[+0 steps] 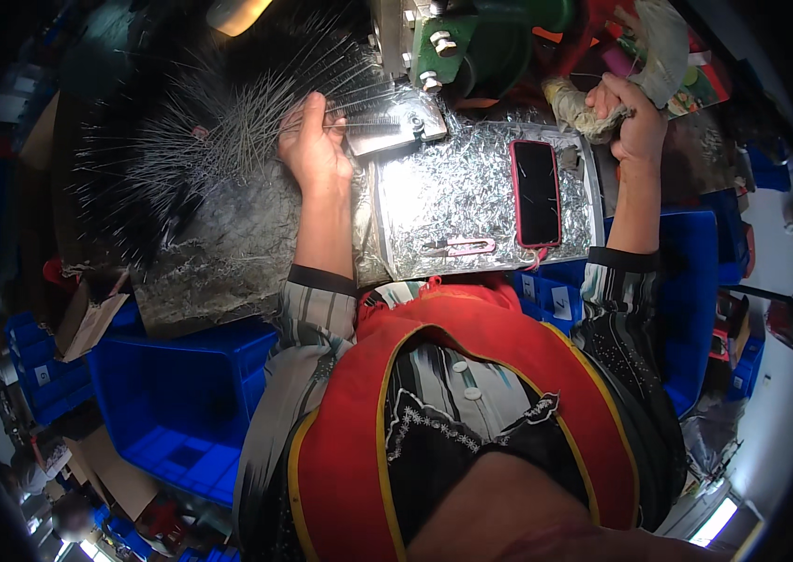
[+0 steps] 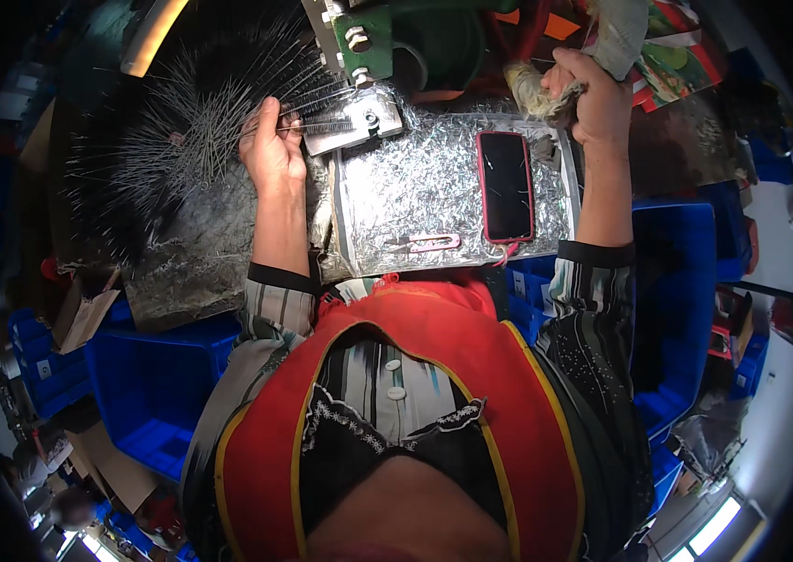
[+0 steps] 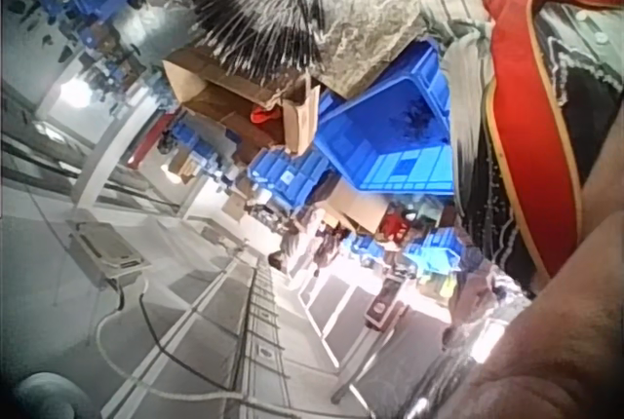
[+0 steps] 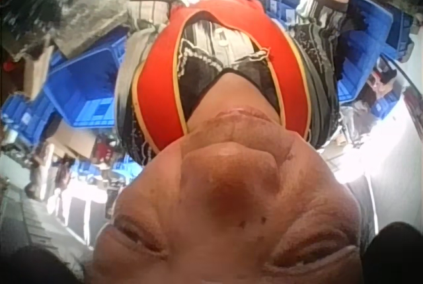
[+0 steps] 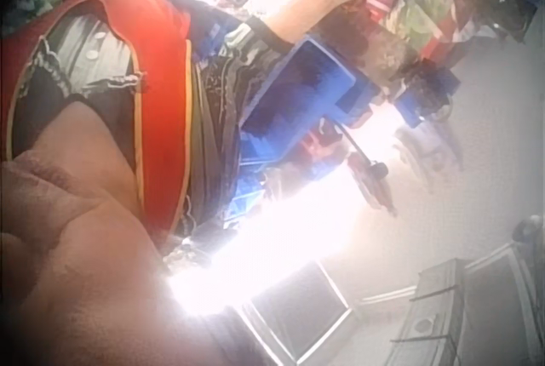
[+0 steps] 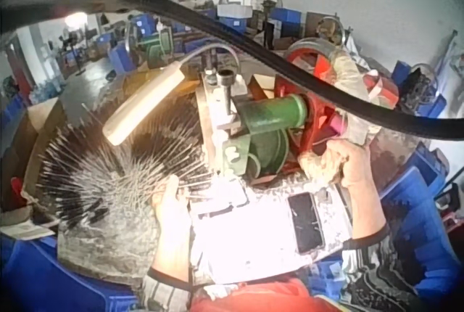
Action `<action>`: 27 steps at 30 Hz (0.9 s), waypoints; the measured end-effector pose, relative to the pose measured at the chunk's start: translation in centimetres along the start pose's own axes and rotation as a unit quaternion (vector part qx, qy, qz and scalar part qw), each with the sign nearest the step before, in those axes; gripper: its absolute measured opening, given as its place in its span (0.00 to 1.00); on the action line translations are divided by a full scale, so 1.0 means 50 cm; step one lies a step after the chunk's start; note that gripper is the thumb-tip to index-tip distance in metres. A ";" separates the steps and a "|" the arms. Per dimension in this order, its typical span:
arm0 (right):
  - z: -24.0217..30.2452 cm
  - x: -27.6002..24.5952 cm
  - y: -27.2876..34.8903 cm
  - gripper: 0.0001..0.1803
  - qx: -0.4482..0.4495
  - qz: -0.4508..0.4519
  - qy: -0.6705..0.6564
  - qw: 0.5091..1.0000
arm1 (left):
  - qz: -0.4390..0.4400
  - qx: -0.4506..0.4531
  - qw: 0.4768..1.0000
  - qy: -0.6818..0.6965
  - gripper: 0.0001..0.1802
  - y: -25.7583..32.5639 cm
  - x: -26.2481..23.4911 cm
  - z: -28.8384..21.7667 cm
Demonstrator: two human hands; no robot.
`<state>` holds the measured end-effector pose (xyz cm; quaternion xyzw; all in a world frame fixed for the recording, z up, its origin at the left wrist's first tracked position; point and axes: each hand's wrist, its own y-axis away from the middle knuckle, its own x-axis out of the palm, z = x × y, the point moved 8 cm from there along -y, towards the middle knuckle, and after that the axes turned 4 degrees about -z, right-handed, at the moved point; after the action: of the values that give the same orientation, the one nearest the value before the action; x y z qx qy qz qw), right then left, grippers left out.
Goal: Assembling and grouping bundles of black bristles to form a larger brush component on a factory line.
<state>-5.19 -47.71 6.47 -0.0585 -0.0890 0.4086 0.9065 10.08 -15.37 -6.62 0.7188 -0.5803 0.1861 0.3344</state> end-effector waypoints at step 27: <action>0.015 0.000 0.001 0.16 -0.029 0.027 0.002 0.999 | 0.054 0.008 0.998 -0.034 0.08 0.006 0.032 -0.002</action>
<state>-5.40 -47.64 7.18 -0.0880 -0.0979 0.4303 0.8930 10.22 -16.50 -5.42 0.6947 -0.6280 0.1844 0.2982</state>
